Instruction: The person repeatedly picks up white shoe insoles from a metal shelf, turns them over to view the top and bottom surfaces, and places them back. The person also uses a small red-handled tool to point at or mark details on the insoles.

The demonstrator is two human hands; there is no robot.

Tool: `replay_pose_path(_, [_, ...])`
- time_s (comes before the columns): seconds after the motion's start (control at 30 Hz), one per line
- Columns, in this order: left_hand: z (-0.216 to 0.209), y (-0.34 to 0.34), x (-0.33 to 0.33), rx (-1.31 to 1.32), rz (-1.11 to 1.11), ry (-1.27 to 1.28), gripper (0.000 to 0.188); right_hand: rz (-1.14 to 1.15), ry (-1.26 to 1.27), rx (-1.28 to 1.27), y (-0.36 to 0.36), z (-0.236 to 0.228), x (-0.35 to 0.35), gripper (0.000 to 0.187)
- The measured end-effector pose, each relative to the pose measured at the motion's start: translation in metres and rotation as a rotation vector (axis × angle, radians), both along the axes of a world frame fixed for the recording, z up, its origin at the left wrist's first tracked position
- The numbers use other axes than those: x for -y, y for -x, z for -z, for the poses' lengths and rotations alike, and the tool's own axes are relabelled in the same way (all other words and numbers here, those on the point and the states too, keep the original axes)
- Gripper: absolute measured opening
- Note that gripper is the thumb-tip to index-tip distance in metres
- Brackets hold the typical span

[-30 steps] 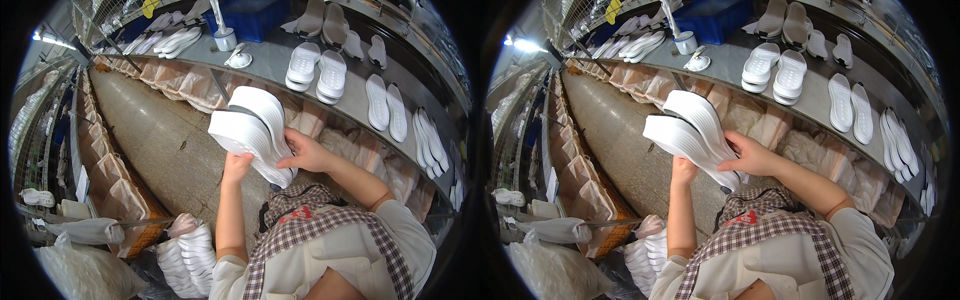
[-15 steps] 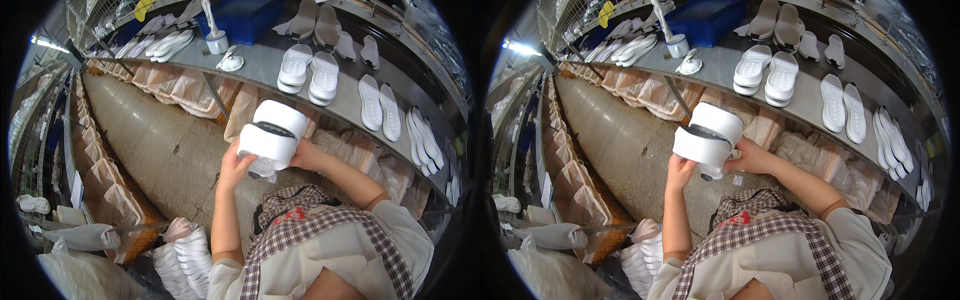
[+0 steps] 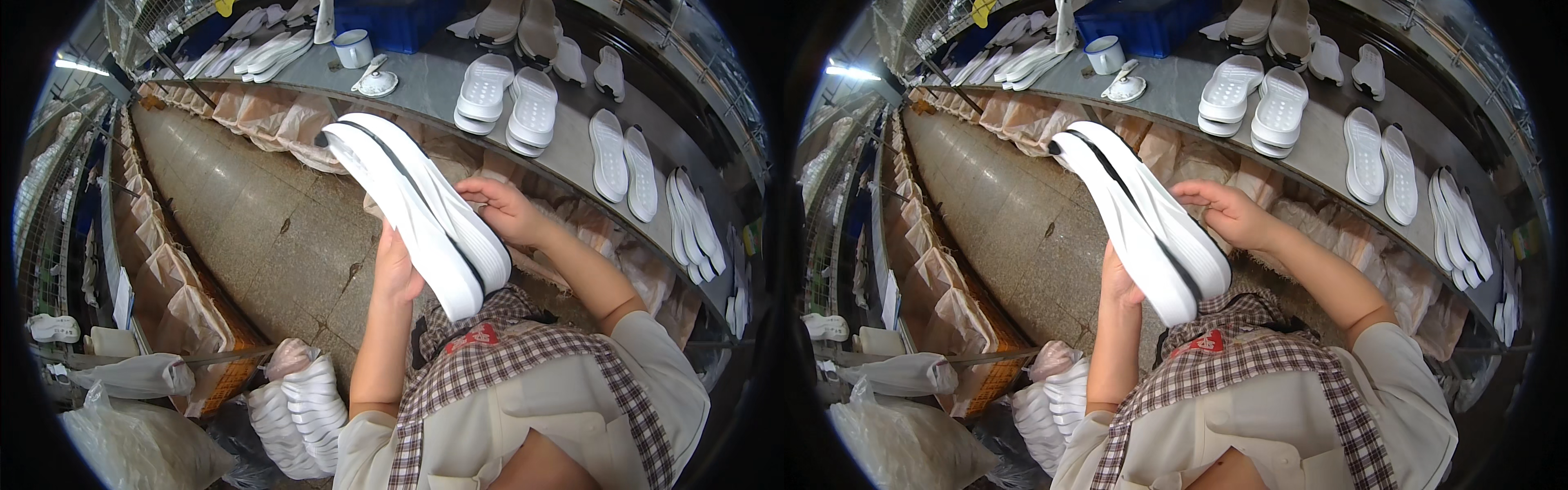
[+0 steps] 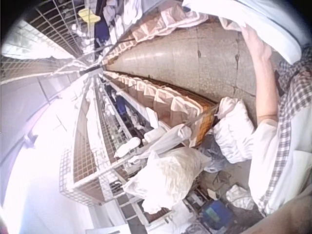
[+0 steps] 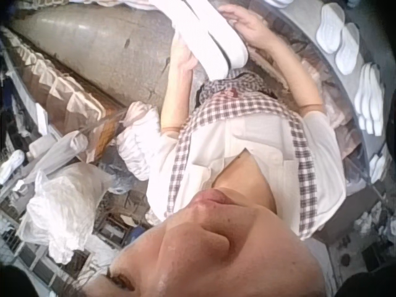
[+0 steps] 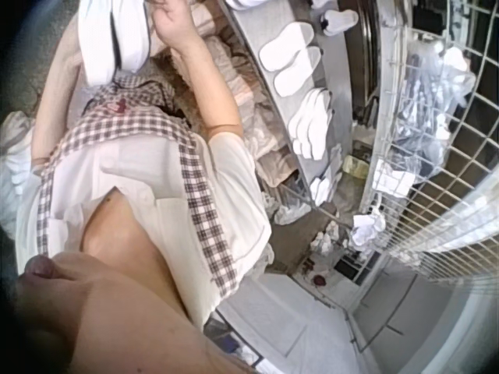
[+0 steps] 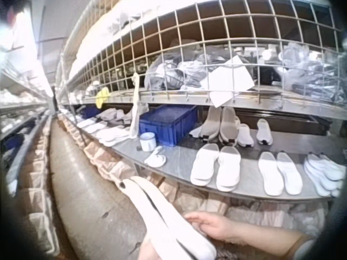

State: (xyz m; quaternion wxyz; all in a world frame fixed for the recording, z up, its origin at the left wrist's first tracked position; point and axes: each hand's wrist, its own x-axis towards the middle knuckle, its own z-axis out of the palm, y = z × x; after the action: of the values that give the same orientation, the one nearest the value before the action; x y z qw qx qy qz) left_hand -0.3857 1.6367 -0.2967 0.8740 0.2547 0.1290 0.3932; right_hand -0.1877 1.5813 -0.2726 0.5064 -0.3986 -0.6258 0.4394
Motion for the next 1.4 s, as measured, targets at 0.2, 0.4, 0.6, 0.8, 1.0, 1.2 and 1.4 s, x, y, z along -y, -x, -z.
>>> replay_pose_path(0.2, [0.006, 0.003, -0.004, -0.004, 0.048, -0.045, 0.053, 0.053, 0.224, -0.240, 0.013, -0.003, 0.014, 0.039])
replay_pose_path(0.4, [0.010, 0.005, -0.002, 0.046, 0.047, -0.097, 0.061, -0.066, 0.230, -0.426, 0.023, -0.005, 0.021, 0.063])
replay_pose_path(0.6, [0.019, 0.012, -0.003, 0.080, 0.070, -0.183, 0.074, -0.125, 0.229, -0.045, 0.025, -0.003, 0.027, 0.084])
replay_pose_path(0.8, [0.034, 0.018, -0.010, 0.035, 0.159, -0.214, 0.084, -0.121, 0.169, -0.008, 0.030, 0.009, 0.031, 0.084])
replay_pose_path(1.0, [0.039, 0.020, -0.009, -0.003, 0.091, -0.298, 0.069, -0.091, 0.027, 0.108, 0.031, 0.013, 0.034, 0.079])
replay_pose_path(1.2, [0.035, 0.018, -0.007, -0.026, 0.023, -0.327, 0.063, -0.079, -0.013, 0.113, 0.033, 0.009, 0.034, 0.076])
replay_pose_path(1.4, [0.034, 0.012, -0.009, 0.001, -0.192, -0.004, 0.054, 0.057, -0.235, 0.462, 0.035, -0.015, 0.022, 0.067])
